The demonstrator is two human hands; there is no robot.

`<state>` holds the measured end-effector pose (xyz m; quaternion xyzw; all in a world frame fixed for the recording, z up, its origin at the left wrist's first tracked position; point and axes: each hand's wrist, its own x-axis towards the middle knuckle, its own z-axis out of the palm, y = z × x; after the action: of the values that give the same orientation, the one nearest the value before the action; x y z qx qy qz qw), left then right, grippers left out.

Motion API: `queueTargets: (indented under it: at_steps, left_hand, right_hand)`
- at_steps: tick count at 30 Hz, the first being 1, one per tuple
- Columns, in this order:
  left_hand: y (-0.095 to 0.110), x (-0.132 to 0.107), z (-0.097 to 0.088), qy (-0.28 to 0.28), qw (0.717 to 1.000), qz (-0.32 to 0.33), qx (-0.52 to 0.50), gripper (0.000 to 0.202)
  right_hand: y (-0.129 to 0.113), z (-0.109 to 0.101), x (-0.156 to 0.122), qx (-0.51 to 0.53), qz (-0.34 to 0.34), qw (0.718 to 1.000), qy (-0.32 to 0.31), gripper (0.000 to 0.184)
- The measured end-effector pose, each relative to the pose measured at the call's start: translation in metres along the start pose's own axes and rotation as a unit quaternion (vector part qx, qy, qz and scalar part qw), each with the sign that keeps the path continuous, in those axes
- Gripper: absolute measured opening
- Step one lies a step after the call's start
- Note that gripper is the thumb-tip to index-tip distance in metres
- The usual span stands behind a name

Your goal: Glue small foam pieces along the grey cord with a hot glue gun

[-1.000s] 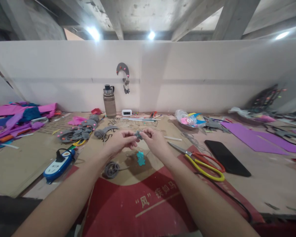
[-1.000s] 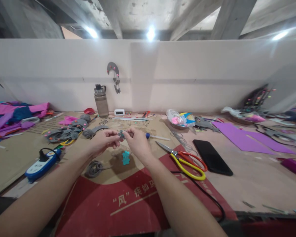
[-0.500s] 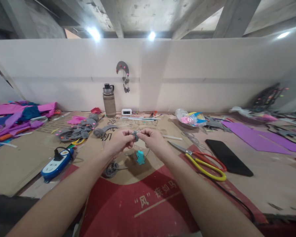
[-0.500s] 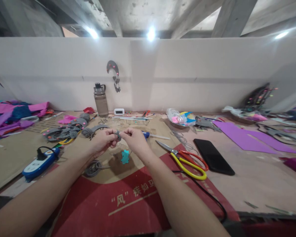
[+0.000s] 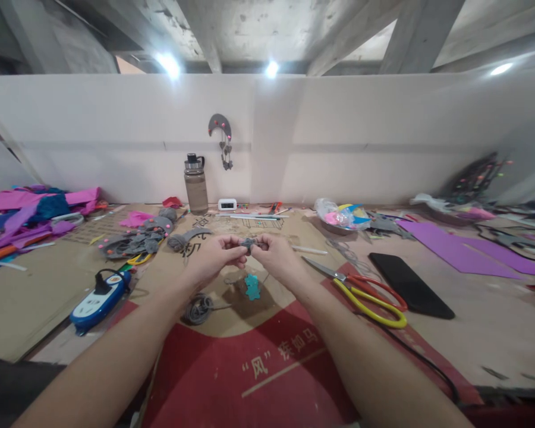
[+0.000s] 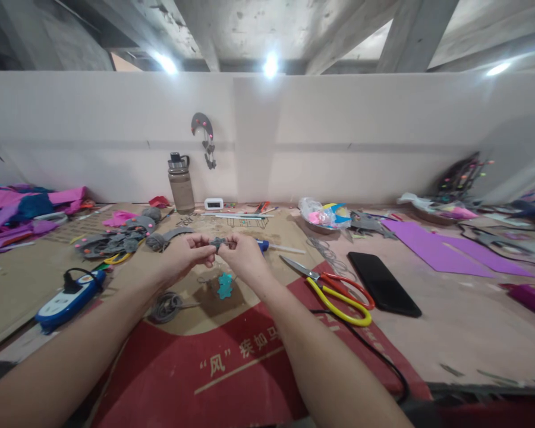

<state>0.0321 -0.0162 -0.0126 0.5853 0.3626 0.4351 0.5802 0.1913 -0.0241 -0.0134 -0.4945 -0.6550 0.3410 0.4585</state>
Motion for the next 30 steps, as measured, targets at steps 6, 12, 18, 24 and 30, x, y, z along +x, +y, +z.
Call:
queueTargets:
  at_steps: [6,12,18,24,30]
  left_hand:
    - [0.003,-0.001,-0.003,-0.024,0.999,-0.021,-0.027,0.028]
    - [-0.006,0.003,-0.001,0.033,0.999,0.005,0.027,0.023]
    - [-0.003,0.003,-0.002,0.067,0.997,0.026,0.016,0.025]
    - [0.001,0.000,0.002,0.078,0.996,0.038,0.004,0.026]
    - [0.001,0.000,0.003,0.099,0.993,0.053,0.024,0.027]
  right_hand:
    - [0.002,0.000,0.002,0.012,-0.006,1.000,-0.008,0.014]
    - [0.005,0.005,0.002,-0.017,-0.038,0.999,-0.017,0.013]
    - [0.000,0.002,-0.002,-0.006,-0.113,0.993,0.029,0.013]
    - [-0.006,0.002,-0.008,-0.079,-0.151,0.983,0.068,0.007]
    - [-0.006,0.005,-0.011,-0.100,-0.164,0.980,0.056,0.013]
